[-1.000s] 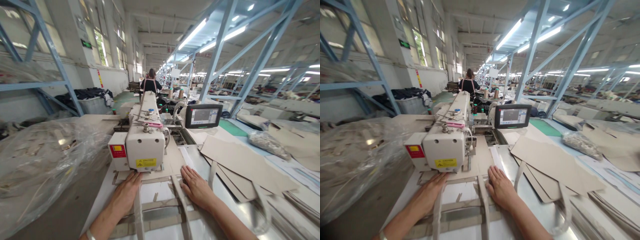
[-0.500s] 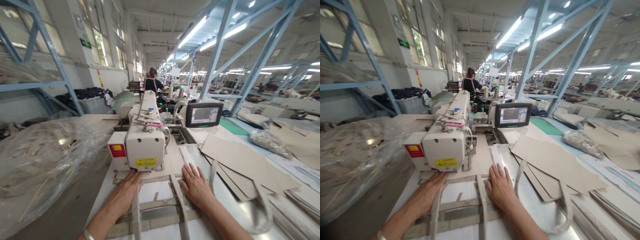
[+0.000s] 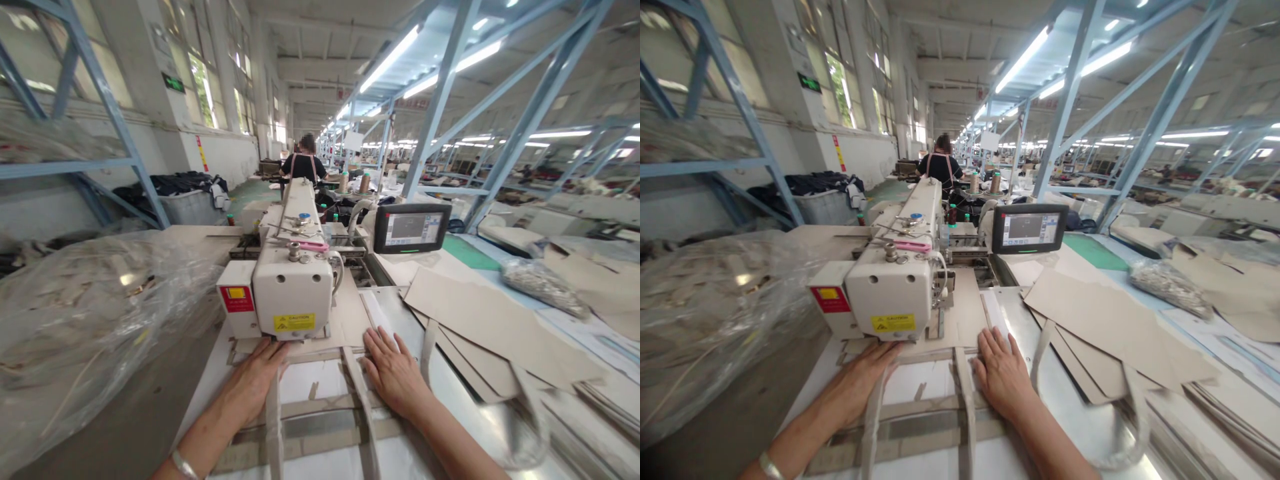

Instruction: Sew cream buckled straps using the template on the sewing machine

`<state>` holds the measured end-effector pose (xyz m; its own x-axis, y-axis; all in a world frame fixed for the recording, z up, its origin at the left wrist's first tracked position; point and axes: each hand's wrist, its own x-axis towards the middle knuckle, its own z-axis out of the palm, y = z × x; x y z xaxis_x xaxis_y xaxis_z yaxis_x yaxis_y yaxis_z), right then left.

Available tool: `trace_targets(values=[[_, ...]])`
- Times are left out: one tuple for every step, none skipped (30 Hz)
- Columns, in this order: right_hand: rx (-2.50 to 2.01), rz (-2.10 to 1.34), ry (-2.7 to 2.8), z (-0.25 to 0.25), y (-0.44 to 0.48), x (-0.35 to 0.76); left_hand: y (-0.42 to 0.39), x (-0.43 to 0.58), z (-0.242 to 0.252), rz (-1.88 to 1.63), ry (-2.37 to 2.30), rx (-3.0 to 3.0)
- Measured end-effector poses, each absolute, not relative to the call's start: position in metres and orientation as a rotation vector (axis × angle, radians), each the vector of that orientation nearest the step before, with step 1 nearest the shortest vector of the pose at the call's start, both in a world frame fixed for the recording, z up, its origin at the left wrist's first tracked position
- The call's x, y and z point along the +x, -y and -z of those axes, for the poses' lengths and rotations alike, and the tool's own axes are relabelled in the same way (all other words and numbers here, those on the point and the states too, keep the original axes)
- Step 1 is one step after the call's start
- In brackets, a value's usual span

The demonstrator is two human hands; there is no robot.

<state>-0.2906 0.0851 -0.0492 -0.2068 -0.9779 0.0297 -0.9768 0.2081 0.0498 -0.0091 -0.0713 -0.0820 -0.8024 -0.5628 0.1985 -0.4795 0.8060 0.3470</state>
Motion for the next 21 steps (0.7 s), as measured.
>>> trace_targets(values=[[1.935, 0.031, 2.382, 0.050, -0.085, -0.291, 0.072, -0.008, 0.084, 0.415, 2.685, 0.790], [1.935, 0.030, 2.356, 0.052, -0.086, -0.291, 0.074, -0.007, 0.086, 0.424, 2.673, 0.778], [1.943, 0.027, 2.323, 0.053, -0.086, -0.291, 0.075, -0.006, 0.087, 0.434, 2.662, 0.769], [1.956, 0.026, 2.286, 0.054, -0.086, -0.292, 0.076, -0.004, 0.087, 0.445, 2.656, 0.763], [1.971, 0.029, 2.248, 0.054, -0.086, -0.292, 0.076, -0.003, 0.087, 0.457, 2.657, 0.759], [1.984, 0.034, 2.213, 0.055, -0.086, -0.293, 0.077, -0.002, 0.086, 0.463, 2.663, 0.758], [1.988, 0.037, 2.186, 0.056, -0.086, -0.294, 0.077, -0.001, 0.084, 0.466, 2.676, 0.756], [1.988, 0.035, 2.166, 0.056, -0.086, -0.295, 0.077, 0.000, 0.083, 0.461, 2.687, 0.759], [1.986, 0.028, 2.153, 0.057, -0.086, -0.296, 0.077, 0.001, 0.082, 0.454, 2.696, 0.762], [1.981, 0.016, 2.148, 0.057, -0.086, -0.296, 0.076, 0.001, 0.082, 0.446, 2.700, 0.762], [1.976, 0.002, 2.146, 0.058, -0.086, -0.297, 0.076, 0.001, 0.082, 0.442, 2.694, 0.763], [1.975, -0.011, 2.142, 0.059, -0.085, -0.298, 0.075, 0.001, 0.083, 0.442, 2.680, 0.764], [1.986, -0.019, 2.130, 0.059, -0.085, -0.298, 0.074, 0.002, 0.083, 0.442, 2.662, 0.781], [2.012, -0.023, 2.105, 0.060, -0.085, -0.298, 0.072, 0.003, 0.083, 0.439, 2.648, 0.817], [2.049, -0.023, 2.069, 0.062, -0.084, -0.298, 0.070, 0.004, 0.083, 0.435, 2.646, 0.872], [2.087, -0.024, 2.028, 0.063, -0.084, -0.298, 0.067, 0.005, 0.081, 0.424, 2.654, 0.939], [2.117, -0.027, 1.987, 0.065, -0.083, -0.298, 0.064, 0.007, 0.078, 0.407, 2.674, 1.005], [2.133, -0.035, 1.953, 0.067, -0.083, -0.298, 0.059, 0.009, 0.075, 0.387, 2.696, 1.068], [2.134, -0.050, 1.925, 0.069, -0.083, -0.298, 0.055, 0.011, 0.071, 0.366, 2.714, 1.124], [2.120, -0.075, 1.902, 0.072, -0.083, -0.298, 0.050, 0.014, 0.067, 0.344, 2.722, 1.176], [2.103, -0.106, 1.879, 0.075, -0.082, -0.299, 0.045, 0.016, 0.064, 0.321, 2.719, 1.228]])
